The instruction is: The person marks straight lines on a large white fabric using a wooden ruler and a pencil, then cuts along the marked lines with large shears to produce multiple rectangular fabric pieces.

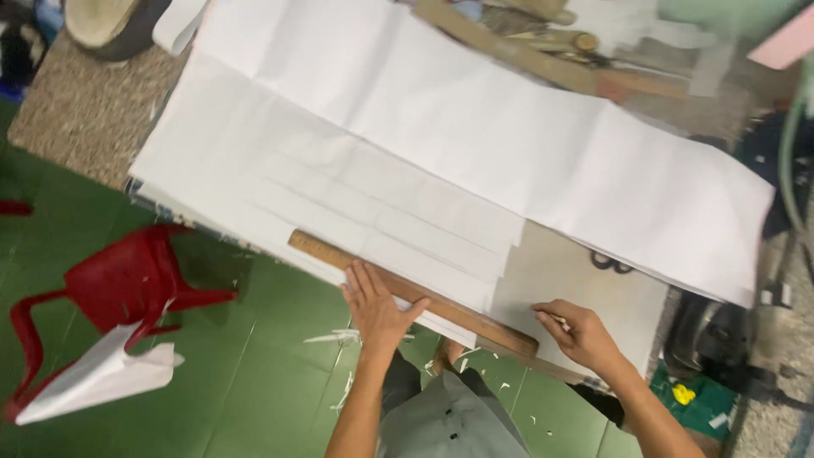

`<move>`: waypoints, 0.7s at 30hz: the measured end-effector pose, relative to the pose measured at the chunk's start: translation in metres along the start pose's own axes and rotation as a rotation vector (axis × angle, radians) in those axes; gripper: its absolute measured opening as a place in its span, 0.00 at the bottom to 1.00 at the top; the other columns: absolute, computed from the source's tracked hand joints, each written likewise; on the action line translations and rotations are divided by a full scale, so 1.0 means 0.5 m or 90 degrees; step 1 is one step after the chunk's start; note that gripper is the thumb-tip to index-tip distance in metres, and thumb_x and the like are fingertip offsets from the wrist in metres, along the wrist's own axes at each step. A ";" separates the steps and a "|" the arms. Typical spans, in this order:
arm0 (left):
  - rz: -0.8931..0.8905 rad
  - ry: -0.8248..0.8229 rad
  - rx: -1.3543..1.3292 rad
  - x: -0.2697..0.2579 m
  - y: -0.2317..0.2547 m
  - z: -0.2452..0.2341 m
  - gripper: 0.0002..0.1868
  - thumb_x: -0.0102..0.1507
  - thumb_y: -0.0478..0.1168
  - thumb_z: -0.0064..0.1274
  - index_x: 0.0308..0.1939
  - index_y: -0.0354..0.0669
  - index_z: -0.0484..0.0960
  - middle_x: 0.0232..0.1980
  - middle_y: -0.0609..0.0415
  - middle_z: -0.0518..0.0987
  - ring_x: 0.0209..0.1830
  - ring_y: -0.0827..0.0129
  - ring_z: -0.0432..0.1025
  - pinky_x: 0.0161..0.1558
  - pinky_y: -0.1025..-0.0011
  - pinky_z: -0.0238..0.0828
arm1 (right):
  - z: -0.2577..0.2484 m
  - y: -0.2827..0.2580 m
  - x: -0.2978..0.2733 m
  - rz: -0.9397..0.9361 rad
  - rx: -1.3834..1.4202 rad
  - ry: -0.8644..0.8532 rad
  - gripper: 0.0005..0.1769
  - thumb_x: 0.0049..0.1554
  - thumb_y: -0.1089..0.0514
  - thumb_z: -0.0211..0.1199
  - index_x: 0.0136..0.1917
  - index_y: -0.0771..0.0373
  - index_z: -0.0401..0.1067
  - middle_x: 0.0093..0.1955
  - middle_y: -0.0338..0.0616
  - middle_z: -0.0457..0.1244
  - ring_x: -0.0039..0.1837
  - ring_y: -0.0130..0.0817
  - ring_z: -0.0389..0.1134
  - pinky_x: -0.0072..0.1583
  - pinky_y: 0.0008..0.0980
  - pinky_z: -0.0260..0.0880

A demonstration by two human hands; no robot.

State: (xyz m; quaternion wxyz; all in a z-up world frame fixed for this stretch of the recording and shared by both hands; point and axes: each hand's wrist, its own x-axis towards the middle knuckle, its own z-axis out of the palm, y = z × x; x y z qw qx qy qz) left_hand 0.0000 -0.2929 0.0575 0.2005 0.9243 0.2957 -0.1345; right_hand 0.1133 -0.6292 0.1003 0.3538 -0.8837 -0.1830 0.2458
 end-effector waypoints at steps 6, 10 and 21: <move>-0.027 -0.056 0.124 0.032 0.049 0.026 0.80 0.50 0.90 0.39 0.79 0.29 0.27 0.84 0.37 0.24 0.84 0.47 0.17 0.76 0.47 0.08 | 0.007 0.156 -0.170 0.017 0.056 0.215 0.26 0.58 0.50 0.62 0.67 0.63 0.71 0.62 0.46 0.67 0.55 0.34 0.72 0.53 0.31 0.75; 0.032 -0.057 0.128 0.084 0.152 0.024 0.77 0.53 0.87 0.40 0.79 0.28 0.29 0.84 0.39 0.25 0.84 0.50 0.17 0.77 0.48 0.08 | 0.040 0.163 -0.174 0.014 0.072 0.308 0.25 0.62 0.50 0.56 0.70 0.62 0.69 0.63 0.46 0.66 0.58 0.36 0.70 0.54 0.34 0.76; 0.729 0.050 0.307 0.302 0.141 0.104 0.24 0.64 0.60 0.53 0.56 0.52 0.77 0.47 0.54 0.74 0.54 0.60 0.71 0.54 0.60 0.69 | 0.111 0.128 -0.081 0.300 0.114 0.457 0.15 0.60 0.56 0.64 0.61 0.54 0.78 0.51 0.43 0.75 0.53 0.41 0.77 0.56 0.38 0.78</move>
